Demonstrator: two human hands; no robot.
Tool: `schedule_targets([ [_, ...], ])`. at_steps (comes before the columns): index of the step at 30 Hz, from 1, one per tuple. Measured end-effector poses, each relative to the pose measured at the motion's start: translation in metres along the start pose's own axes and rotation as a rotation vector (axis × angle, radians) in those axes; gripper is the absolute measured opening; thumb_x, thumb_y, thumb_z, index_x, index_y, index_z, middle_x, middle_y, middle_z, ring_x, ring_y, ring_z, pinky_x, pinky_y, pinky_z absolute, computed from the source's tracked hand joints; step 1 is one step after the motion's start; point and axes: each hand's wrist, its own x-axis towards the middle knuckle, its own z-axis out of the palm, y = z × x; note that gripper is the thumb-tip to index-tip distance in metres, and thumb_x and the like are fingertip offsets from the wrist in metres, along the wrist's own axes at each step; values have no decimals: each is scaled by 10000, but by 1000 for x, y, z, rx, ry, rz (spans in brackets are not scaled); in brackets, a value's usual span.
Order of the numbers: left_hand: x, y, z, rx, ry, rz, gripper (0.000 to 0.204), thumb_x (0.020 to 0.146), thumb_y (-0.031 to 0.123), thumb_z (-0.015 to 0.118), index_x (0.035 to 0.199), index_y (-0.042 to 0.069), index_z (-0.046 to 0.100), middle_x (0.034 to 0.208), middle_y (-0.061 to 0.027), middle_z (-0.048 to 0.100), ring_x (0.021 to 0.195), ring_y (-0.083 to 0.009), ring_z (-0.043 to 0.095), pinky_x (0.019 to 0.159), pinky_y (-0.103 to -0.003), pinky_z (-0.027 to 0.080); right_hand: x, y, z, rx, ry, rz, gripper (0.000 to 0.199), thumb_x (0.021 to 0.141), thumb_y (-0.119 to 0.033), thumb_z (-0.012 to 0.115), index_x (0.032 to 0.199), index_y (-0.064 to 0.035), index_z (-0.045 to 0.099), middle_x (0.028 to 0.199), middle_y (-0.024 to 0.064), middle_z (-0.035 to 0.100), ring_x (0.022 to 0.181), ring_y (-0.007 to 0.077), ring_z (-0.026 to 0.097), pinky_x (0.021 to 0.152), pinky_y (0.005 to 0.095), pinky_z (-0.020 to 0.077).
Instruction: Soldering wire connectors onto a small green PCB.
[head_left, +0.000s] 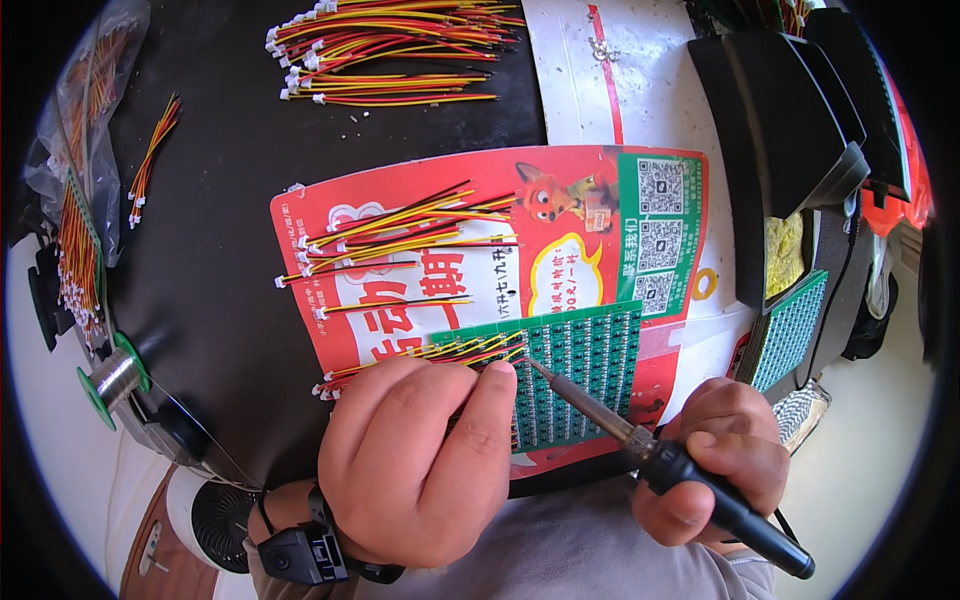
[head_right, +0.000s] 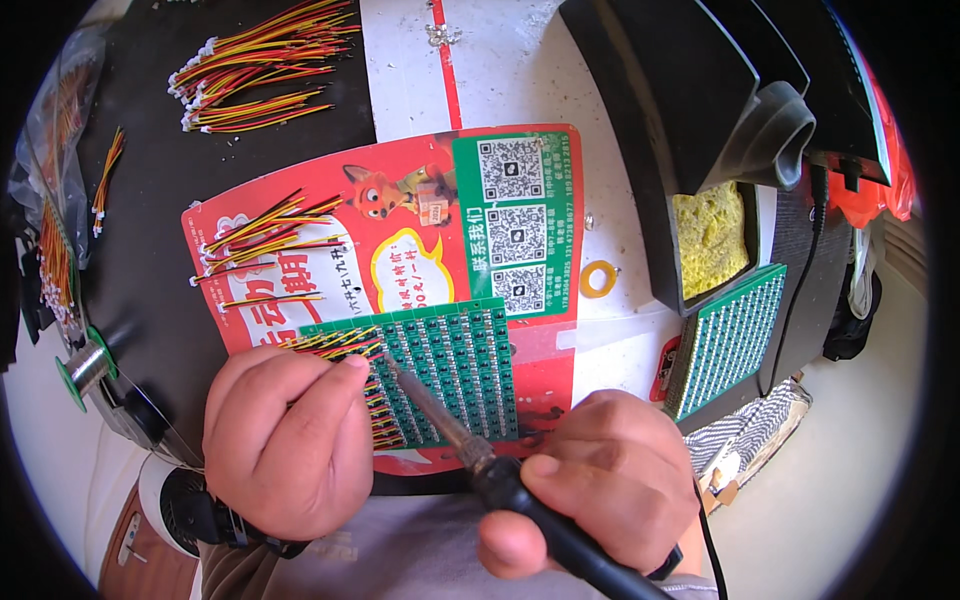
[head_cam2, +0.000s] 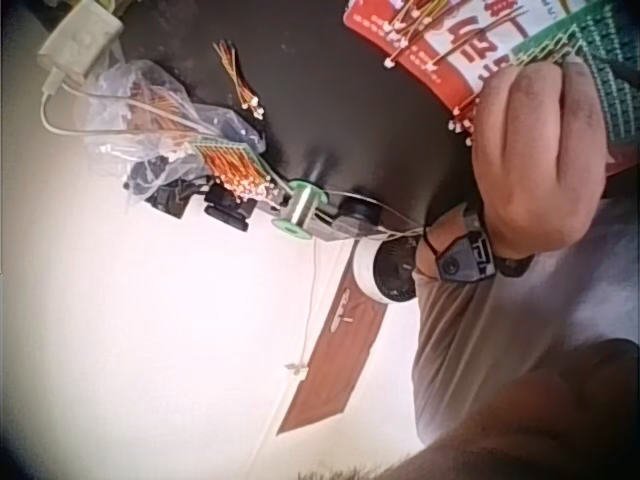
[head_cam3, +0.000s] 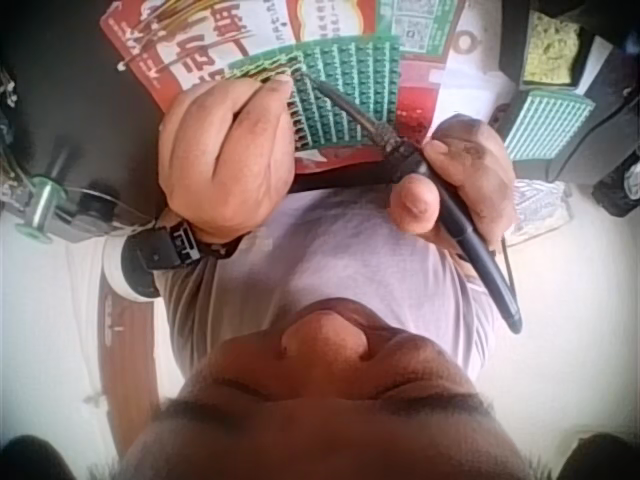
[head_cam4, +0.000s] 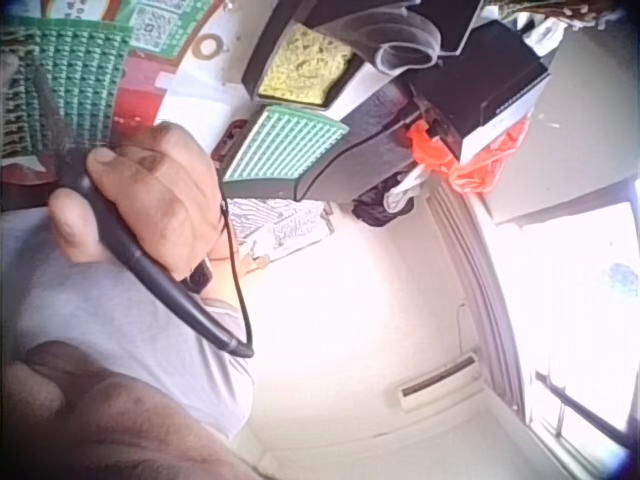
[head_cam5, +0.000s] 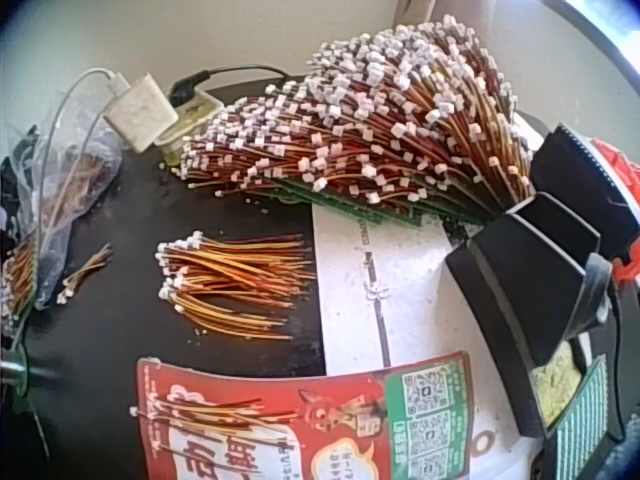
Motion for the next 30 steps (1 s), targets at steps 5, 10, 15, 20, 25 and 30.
schedule_targets([
  [5,0,5,-4,-23,-5,-58,268,643,-108,728,907,-62,716,792,-122,619,665,-279,616,595,-375,516,0,-3,-3,18,-4,19,495,802,-340,857,961,15,551,643,43,542,489,183,530,418,297,407],
  [10,1,4,-3,-23,-14,-59,277,643,-114,722,914,-60,716,793,-123,619,664,-279,612,593,-378,510,1,-2,-1,18,5,21,498,798,-337,862,953,19,550,638,46,544,486,185,530,422,296,411],
  [15,0,4,-4,-22,-25,-54,252,673,-79,708,924,-64,712,796,-119,616,668,-269,614,598,-369,515,2,-2,-2,9,-15,26,500,796,-340,863,950,17,549,636,47,545,484,186,530,425,295,419],
  [20,0,5,-1,-57,-20,-73,273,656,-120,718,922,-60,711,793,-120,612,658,-288,600,582,-374,492,0,-1,-4,-22,-8,31,500,795,-339,863,952,15,546,639,48,546,486,189,535,429,300,427],
  [25,-2,4,-13,-36,-72,-68,258,734,-51,704,989,-92,704,846,-131,614,707,-257,612,604,-358,511,3,-4,-3,-3,-24,36,503,785,-325,869,963,16,545,653,54,556,498,196,550,436,306,434],
  [30,0,7,-11,20,-85,-98,249,763,-58,696,1007,-110,698,865,-141,617,725,-260,615,601,-362,508,3,0,-4,7,-37,12,507,786,-324,870,979,19,552,662,58,574,503,196,560,440,306,441],
])
